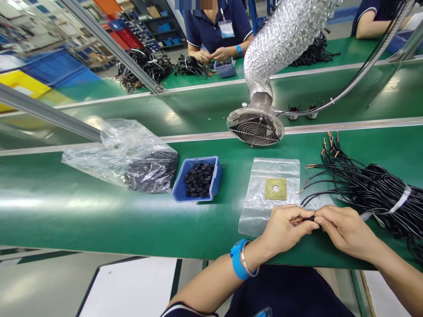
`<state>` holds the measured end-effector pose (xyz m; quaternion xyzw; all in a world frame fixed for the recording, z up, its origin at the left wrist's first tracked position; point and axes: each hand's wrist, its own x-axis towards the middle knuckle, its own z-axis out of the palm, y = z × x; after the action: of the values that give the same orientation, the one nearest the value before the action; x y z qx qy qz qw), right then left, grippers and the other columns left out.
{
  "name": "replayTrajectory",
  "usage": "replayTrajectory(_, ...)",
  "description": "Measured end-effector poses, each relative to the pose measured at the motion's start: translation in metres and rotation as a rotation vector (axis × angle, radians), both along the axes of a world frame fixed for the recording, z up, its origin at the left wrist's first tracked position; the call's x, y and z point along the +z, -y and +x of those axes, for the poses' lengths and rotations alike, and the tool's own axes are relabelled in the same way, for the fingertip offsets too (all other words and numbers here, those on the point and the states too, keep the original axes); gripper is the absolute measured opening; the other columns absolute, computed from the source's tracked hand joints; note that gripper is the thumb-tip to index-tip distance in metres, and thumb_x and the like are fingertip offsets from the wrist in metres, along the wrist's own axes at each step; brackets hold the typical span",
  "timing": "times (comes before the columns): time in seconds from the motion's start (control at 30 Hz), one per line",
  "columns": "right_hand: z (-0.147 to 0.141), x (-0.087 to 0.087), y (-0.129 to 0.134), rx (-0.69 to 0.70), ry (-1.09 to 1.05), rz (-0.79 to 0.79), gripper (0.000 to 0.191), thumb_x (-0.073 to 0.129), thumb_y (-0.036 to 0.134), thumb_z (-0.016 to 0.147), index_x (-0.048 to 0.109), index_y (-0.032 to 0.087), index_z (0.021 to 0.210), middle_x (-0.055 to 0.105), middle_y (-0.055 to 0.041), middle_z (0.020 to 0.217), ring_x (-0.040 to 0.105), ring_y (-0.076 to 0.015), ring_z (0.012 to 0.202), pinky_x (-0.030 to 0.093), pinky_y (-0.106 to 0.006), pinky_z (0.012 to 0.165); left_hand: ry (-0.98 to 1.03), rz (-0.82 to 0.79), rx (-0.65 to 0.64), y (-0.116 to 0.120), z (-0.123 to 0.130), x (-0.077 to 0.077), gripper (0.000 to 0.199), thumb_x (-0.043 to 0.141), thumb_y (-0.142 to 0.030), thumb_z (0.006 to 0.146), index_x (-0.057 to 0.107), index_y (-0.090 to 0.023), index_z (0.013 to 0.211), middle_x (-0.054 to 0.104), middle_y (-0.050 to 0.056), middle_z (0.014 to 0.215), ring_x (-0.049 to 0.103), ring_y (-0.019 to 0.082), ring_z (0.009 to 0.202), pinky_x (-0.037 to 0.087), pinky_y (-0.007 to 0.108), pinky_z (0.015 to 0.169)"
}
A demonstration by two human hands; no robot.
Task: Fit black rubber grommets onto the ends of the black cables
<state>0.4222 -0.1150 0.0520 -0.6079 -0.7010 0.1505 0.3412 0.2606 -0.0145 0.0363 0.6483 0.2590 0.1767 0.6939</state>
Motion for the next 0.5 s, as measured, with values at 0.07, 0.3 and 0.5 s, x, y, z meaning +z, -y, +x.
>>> replayTrajectory(0.07, -0.002, 0.0, -0.001, -0.02, 0.019, -0.018, 0.029, 0.039, 0.02, 0.1, 0.053, 0.019, 0.076, 0.057, 0.0023, 0.064, 0.054, -0.0081, 0.056, 0.041, -0.022, 0.053, -0.026, 0.01, 0.01, 0.001, 0.0, -0.002, 0.028, 0.077, -0.035, 0.077, 0.079, -0.014, 0.096, 0.072, 0.006, 0.08, 0.065, 0.013, 0.062, 0.056, 0.023, 0.062)
replayTrajectory(0.3, 0.008, 0.012, 0.023, -0.097, 0.248, 0.091, 0.02, 0.044, 0.027, 0.101, 0.062, 0.021, 0.109, 0.072, -0.0039, 0.094, 0.068, -0.0138, 0.082, 0.054, -0.026, 0.074, -0.048, 0.048, 0.008, 0.004, -0.002, -0.003, 0.029, 0.075, -0.033, 0.077, 0.077, -0.012, 0.098, 0.074, 0.008, 0.084, 0.068, 0.015, 0.065, 0.058, 0.024, 0.065)
replayTrajectory(0.5, 0.098, 0.016, 0.071, -0.485, 0.73, 0.048, 0.116, 0.043, 0.093, 0.069, 0.038, 0.009, 0.148, 0.052, -0.0289, 0.136, 0.052, -0.0483, 0.12, 0.045, -0.059, 0.088, -0.091, -0.103, -0.047, 0.01, 0.0, -0.003, 0.033, 0.075, -0.031, 0.076, 0.075, -0.01, 0.101, 0.074, 0.008, 0.077, 0.071, 0.017, 0.067, 0.058, 0.027, 0.069)
